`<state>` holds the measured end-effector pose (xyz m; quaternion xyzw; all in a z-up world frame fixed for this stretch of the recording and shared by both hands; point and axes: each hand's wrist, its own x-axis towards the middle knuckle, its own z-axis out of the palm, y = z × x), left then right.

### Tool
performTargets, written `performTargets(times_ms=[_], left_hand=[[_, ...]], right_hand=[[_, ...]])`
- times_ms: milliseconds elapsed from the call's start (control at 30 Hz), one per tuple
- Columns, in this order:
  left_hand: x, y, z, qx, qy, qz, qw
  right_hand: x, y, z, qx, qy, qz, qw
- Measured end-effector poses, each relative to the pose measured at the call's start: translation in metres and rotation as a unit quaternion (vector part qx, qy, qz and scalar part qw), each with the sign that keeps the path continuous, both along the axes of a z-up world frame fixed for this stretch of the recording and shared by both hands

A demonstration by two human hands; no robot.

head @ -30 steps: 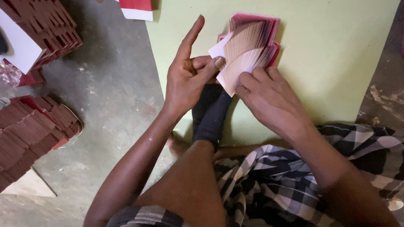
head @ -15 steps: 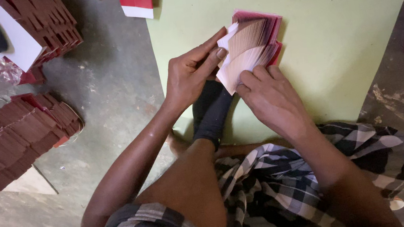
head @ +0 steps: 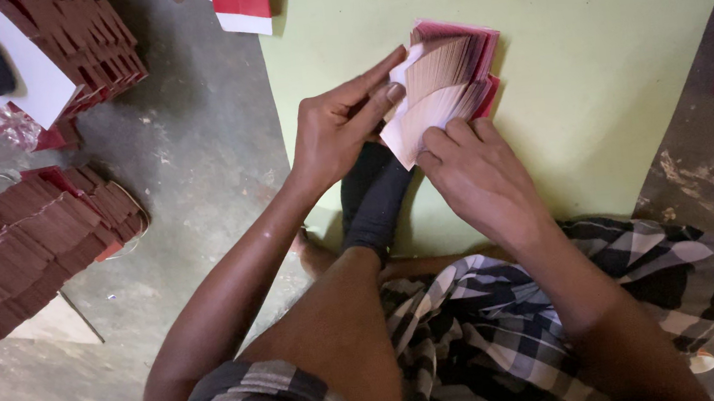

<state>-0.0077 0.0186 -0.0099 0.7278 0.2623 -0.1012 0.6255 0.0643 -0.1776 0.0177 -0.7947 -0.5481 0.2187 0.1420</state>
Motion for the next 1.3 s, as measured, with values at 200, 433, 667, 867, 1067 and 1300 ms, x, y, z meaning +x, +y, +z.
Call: performTargets(times_ms=[200,433,667,867,1067,1300], left_hand=[[0.000,0.002,-0.007,0.004,-0.046,-0.023,0.999],[0.008,0.003,-0.006,0.030,-0.142,-0.046,0.988],[0.013,0.003,0.001,0.106,0.031,-0.074,0.991],[0.014,0.002,-0.004,0.029,-0.095,-0.029,0.995],[0.013,0.004,-0.007,0.013,-0.115,-0.053,0.992],[0.015,0.004,-0.014,0.081,-0.061,-0.082,0.991]], right_hand=[[0.000,0.000,0.002,-0.002,0.002,0.000,1.000],[0.000,0.000,0.001,0.000,0.002,-0.001,1.000],[-0.001,0.001,0.000,0.006,-0.007,0.001,1.000],[-0.002,0.002,-0.001,0.013,-0.010,0.001,1.000],[-0.003,0.001,-0.002,0.019,-0.021,0.005,1.000],[-0.003,-0.001,-0.002,0.013,-0.018,0.009,1.000]])
